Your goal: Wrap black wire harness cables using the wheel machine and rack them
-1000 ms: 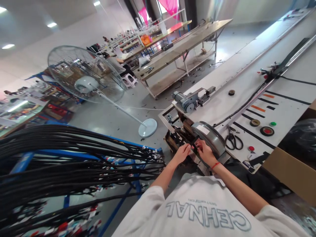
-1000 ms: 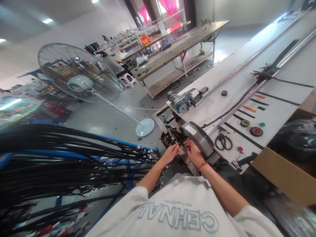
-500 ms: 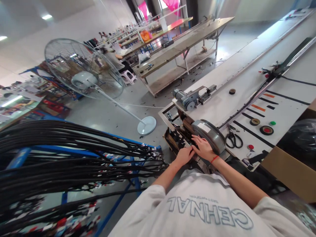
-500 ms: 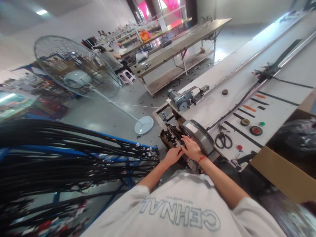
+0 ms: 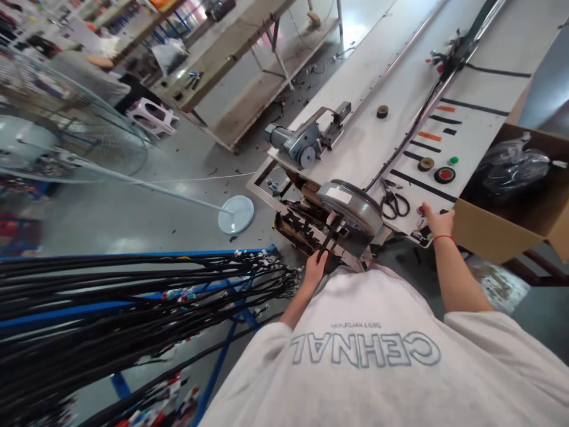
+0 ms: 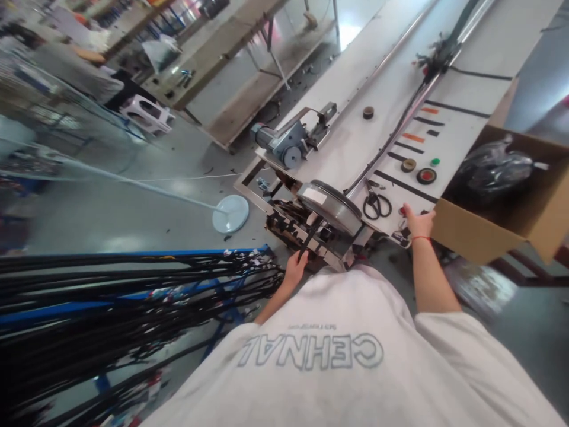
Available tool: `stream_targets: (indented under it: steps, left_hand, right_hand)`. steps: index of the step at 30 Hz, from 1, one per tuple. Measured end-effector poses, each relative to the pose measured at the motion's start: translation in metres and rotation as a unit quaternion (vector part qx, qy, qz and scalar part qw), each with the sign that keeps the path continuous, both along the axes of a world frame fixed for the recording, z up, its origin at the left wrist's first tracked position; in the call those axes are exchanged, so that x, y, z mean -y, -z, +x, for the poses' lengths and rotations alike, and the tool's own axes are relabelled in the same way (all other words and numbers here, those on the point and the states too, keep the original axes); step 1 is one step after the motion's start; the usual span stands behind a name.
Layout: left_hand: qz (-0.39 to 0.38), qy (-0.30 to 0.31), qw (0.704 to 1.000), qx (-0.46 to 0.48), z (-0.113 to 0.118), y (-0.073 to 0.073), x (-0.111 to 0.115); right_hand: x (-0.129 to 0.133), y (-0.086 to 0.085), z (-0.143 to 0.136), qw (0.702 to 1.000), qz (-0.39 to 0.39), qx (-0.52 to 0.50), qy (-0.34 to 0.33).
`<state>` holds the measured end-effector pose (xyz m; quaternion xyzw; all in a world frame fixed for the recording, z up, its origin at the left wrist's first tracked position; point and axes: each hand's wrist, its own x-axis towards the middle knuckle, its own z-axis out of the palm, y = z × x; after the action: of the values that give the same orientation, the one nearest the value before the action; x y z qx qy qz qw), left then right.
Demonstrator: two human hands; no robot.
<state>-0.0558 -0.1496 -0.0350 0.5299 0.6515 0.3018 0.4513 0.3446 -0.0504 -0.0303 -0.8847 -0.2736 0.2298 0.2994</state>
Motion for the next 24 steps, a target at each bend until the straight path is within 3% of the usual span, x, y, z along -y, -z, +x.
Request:
stream_targets:
  steps: [2,5,16,20,24]
  left_hand:
    - [0.003,-0.01,1.0,0.008,0.001,-0.006,-0.002]
    - [-0.002,-0.013,1.0,0.01,0.004,-0.012,-0.006]
    - [0.033,0.018,0.996,-0.086,-0.003,-0.024,-0.006]
    - [0.011,0.046,0.997,-0.069,0.006,-0.025,-0.009]
    - [0.009,0.035,0.996,-0.08,0.017,-0.027,-0.022]
  right_hand:
    - [-0.001,0.011,0.002,0.999,-0.03,-0.014,0.039]
    - [0.001,0.012,-0.008,0.998,-0.026,0.012,0.06]
    - [0.003,0.01,-0.017,0.997,-0.041,0.051,0.043]
    - [0.003,0.014,-0.018,0.997,-0.029,0.053,0.042]
    - [0.003,0.019,-0.016,0.997,-0.02,0.056,0.045]
